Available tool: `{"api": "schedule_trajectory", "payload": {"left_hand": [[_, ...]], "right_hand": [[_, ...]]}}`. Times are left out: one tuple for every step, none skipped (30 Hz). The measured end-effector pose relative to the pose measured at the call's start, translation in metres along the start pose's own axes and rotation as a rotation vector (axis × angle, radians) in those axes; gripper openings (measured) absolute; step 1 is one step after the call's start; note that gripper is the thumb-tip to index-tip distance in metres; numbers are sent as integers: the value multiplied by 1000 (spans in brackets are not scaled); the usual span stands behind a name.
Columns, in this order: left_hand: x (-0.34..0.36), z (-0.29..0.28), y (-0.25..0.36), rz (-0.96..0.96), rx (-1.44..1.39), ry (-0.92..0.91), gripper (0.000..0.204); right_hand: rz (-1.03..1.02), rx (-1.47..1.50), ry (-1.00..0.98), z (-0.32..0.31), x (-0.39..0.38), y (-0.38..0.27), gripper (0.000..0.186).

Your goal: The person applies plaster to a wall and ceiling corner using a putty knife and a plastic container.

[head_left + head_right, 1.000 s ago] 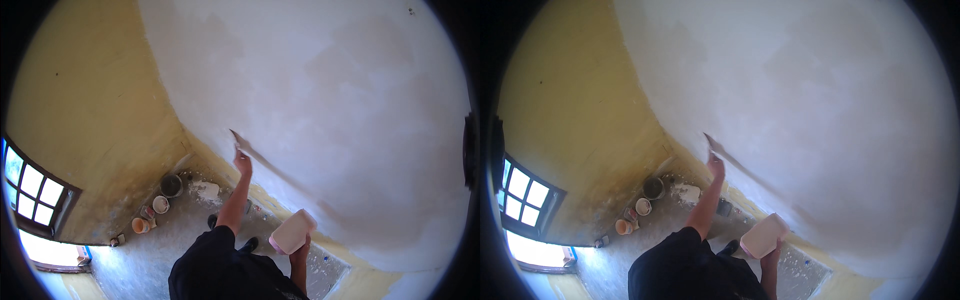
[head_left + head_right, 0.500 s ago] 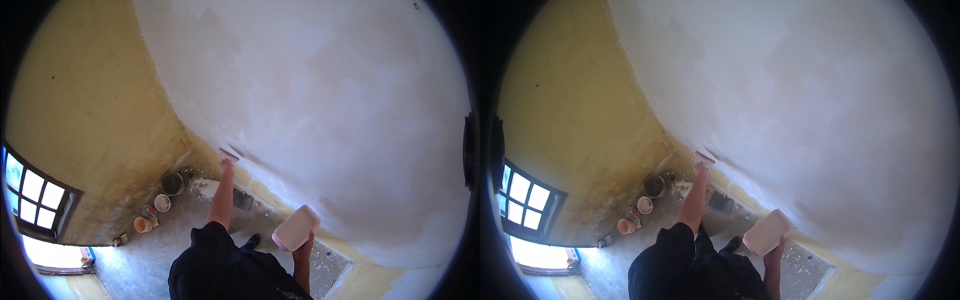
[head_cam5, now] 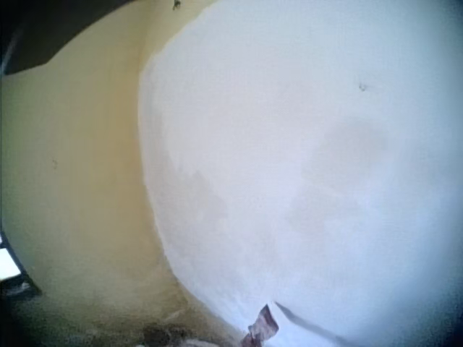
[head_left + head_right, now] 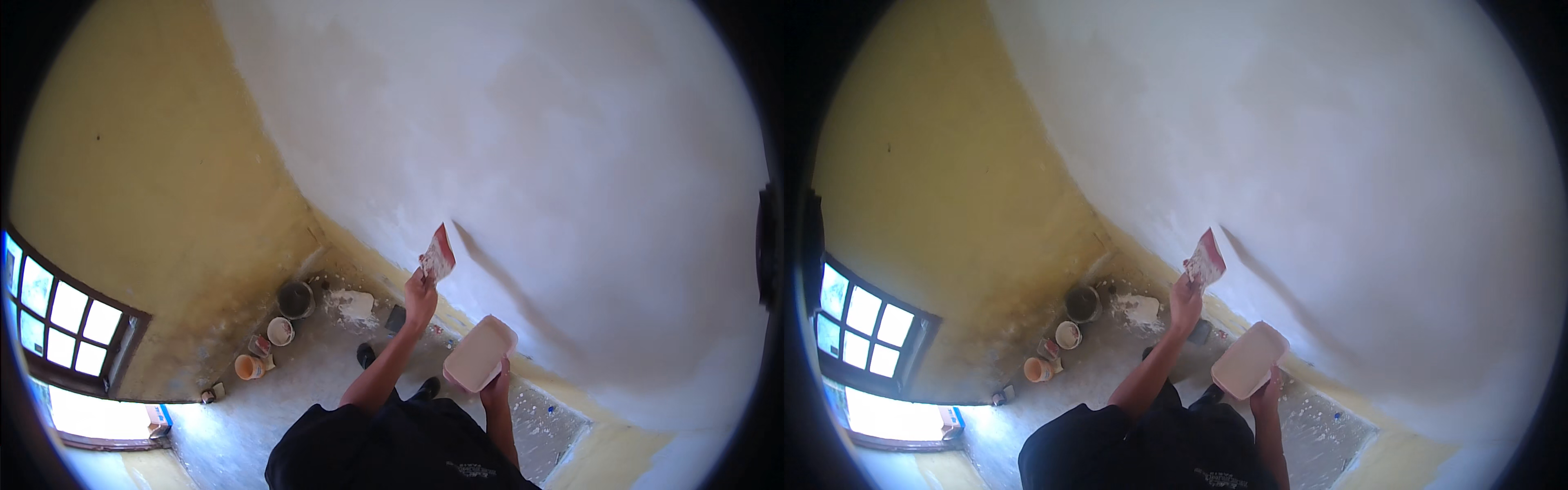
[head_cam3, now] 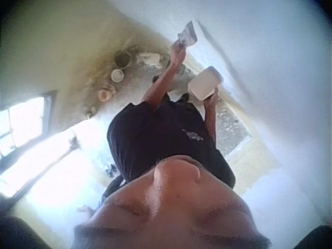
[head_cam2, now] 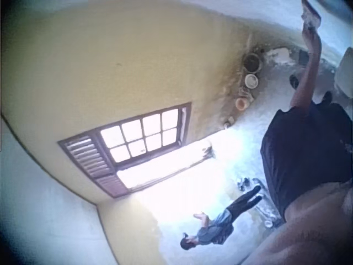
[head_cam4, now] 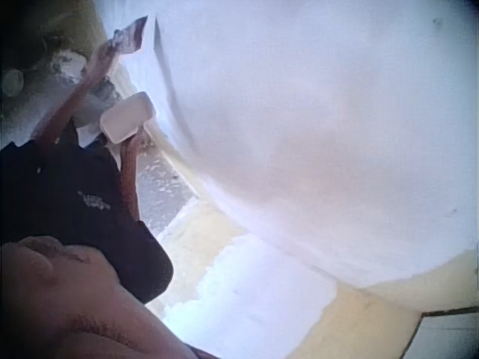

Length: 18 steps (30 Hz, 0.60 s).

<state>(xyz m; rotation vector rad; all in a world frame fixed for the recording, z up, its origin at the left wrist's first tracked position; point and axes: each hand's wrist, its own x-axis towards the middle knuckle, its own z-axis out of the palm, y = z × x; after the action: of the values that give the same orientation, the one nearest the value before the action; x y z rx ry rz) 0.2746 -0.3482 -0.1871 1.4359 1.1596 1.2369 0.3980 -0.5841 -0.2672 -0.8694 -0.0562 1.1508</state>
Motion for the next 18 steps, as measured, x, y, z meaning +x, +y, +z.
{"api": "schedule_trajectory", "payload": {"left_hand": [[-9,-8,5,39,-102,-48,17],[-18,-18,11,42,-97,-61,17],[-27,-27,14,-69,-142,-189,17],[-34,-33,16,-181,-185,-320,16],[-43,-39,19,-201,-219,-383,16],[-49,-42,32,-212,-211,-413,16],[-53,-37,50,-170,47,-569,17],[-57,-30,60,-110,303,-718,18],[-60,-25,62,-107,303,-766,18],[-67,-22,62,28,400,-753,20],[-73,-18,61,169,493,-739,21],[-79,-12,62,171,491,-768,21],[-87,-4,64,150,593,-741,22],[-93,2,64,133,695,-712,23],[-94,6,66,141,692,-753,23],[-100,13,65,145,720,-762,24],[-105,20,63,149,748,-771,26],[-105,26,62,159,742,-812,26]], "right_hand": [[-8,14,9,2,0,3,54],[-7,7,-4,11,-1,4,54],[-8,2,-5,15,-2,4,53],[-16,16,14,16,1,5,53],[17,12,-10,15,4,9,53],[44,11,-27,12,7,12,53],[20,34,17,5,10,14,53],[37,74,29,0,12,15,52],[53,114,36,2,10,15,51],[44,128,56,5,8,16,51],[35,110,58,8,5,17,51],[26,90,61,9,3,17,50],[14,104,84,9,0,17,50],[-4,98,106,9,-4,17,50],[-27,94,137,12,-8,16,50],[-42,104,162,7,-11,16,50],[-91,104,142,3,-13,15,53],[-144,107,130,4,-15,16,57]]}}
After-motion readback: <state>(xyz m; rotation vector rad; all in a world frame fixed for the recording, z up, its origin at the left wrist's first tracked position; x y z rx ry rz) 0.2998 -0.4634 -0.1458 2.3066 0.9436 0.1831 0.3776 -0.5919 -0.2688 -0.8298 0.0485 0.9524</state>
